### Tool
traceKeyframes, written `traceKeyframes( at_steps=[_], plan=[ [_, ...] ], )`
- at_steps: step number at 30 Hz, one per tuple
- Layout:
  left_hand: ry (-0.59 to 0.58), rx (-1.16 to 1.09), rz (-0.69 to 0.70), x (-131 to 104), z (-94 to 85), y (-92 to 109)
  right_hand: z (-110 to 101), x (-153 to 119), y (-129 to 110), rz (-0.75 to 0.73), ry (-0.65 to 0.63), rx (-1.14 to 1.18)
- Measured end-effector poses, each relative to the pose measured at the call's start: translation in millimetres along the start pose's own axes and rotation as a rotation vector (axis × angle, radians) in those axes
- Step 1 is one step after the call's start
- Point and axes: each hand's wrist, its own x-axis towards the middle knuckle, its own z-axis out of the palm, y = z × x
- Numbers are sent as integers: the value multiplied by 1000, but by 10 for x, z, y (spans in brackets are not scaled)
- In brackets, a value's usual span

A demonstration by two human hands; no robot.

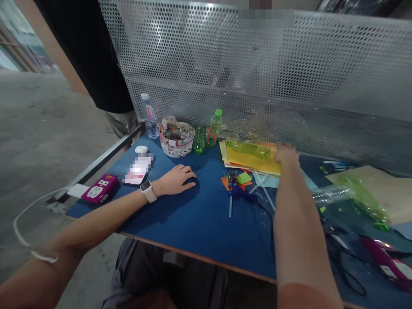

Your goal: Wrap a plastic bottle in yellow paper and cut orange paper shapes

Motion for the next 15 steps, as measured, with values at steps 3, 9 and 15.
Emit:
traceKeyframes(
  at_steps=[3,9,15],
  plan=[
    [-4,8,-1,-4,-4,10,75,-55,52,45,-24,-86],
    [-6,29,-4,-9,-22,38,104,-181,49,54,-9,-107],
    [-6,40,-12,-10,-4,23,-96,-403,40,167,38,-55]
  ],
)
